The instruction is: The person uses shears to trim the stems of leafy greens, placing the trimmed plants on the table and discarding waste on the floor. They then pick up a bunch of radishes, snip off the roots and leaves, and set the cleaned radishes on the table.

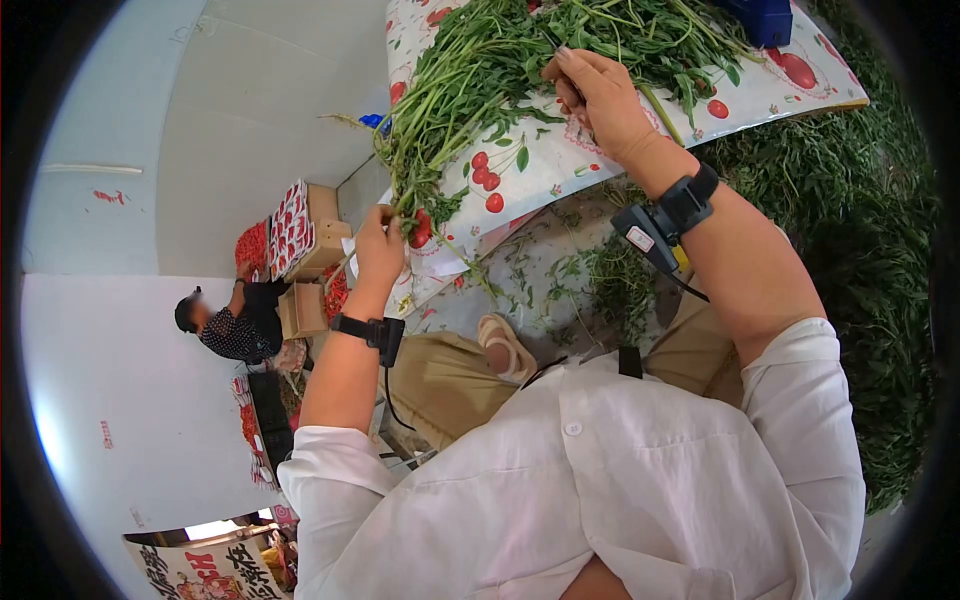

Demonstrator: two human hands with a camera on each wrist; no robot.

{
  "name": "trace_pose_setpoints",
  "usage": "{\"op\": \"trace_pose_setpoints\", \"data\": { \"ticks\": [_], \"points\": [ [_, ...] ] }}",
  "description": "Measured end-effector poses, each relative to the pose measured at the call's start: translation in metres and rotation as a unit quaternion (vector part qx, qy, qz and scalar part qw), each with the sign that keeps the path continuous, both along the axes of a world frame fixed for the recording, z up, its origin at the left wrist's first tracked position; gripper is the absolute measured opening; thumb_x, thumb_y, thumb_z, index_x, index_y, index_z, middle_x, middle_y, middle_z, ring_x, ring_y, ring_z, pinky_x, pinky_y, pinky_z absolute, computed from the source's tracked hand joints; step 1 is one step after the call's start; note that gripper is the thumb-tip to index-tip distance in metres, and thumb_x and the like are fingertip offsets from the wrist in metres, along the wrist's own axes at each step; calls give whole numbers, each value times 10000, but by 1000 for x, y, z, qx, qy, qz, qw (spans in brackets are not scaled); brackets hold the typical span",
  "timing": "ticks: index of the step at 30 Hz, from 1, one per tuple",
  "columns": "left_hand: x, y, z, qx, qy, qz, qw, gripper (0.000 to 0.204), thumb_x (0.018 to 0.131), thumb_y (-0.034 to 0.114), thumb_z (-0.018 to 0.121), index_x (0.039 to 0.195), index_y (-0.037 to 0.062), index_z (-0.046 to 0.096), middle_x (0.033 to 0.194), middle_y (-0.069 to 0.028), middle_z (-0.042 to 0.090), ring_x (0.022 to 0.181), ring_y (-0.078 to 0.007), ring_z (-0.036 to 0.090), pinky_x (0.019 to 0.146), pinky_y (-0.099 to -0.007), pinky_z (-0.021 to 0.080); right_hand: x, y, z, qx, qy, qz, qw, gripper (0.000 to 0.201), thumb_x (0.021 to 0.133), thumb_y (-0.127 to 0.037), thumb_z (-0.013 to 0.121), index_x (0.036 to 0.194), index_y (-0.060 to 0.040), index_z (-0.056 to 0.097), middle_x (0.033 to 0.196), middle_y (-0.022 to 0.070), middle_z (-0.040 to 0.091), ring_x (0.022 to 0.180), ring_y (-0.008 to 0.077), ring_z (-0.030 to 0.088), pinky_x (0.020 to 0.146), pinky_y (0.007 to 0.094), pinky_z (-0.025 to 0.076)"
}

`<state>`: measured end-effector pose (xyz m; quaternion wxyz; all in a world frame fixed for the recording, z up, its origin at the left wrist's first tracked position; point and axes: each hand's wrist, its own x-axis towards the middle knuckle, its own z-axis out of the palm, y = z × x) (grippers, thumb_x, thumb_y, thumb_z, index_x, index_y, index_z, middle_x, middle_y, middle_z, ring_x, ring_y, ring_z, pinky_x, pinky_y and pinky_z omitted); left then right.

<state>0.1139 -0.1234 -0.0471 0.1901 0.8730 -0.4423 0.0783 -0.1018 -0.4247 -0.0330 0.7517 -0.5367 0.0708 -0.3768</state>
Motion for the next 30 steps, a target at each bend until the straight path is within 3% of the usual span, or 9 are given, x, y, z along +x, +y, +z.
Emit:
{"op": "trace_pose_setpoints", "data": {
  "ticks": [4,7,10,13,17,20,23,25,30],
  "points": [
    [2,-1,11,-114,56,24,992,161,870,129,499,988,21,479,816,-118,601,732,-248,588,656,-337,450,0,0,-1,1,-3,1,1000,348,903,-327,450,849,-3,568,560,-23,413,453,58,330,543,225,388],
    [-1,-4,28,-161,85,21,983,206,884,174,510,1026,25,513,800,-100,589,715,-183,568,634,-305,437,1,0,-1,-13,6,-6,1000,347,903,-328,449,851,-7,569,566,-21,418,453,58,331,539,224,388],
    [-13,-7,56,-78,17,63,995,251,878,205,540,1049,23,565,790,-74,588,694,-128,538,620,-272,426,2,0,-2,-11,20,-11,1000,346,902,-326,451,862,-5,573,577,-16,430,453,56,329,537,220,388],
    [-17,-7,81,-62,4,71,996,278,868,238,564,1031,18,608,786,-45,596,688,-87,508,622,-239,415,5,-1,-6,0,28,-16,999,345,900,-326,457,879,-6,583,585,-13,438,451,52,325,514,216,369],
    [-15,3,103,-125,17,13,992,301,872,272,557,1004,9,620,783,-22,602,687,-75,497,625,-219,409,9,-6,-8,0,73,-8,997,327,896,-309,476,939,-6,589,612,-5,472,452,45,323,469,215,318],
    [-13,11,117,-158,30,48,986,304,876,269,552,1011,3,614,793,-20,598,705,-73,497,635,-221,409,11,-6,-8,22,125,-42,991,321,889,-292,499,1037,-17,570,594,-6,474,434,46,310,433,225,278],
    [2,23,125,-179,21,51,982,311,882,272,545,981,-15,609,798,-17,586,718,-73,488,653,-223,405,11,-10,-11,-9,173,-41,984,440,852,-374,511,1109,-20,556,895,83,597,629,126,497,543,279,434],
    [1,27,133,-189,41,82,978,324,889,277,533,964,-31,602,788,-12,579,712,-74,481,658,-222,400,17,-9,-14,-15,152,-58,987,436,847,-365,521,1112,-20,554,913,89,601,630,130,505,541,280,437],
    [-2,30,150,-203,38,66,976,334,899,286,516,979,-27,601,835,-24,584,741,-85,504,683,-227,413,14,-10,-10,3,155,-74,985,449,831,-314,560,1179,-36,502,968,111,600,625,139,514,548,279,445]
  ]
}}
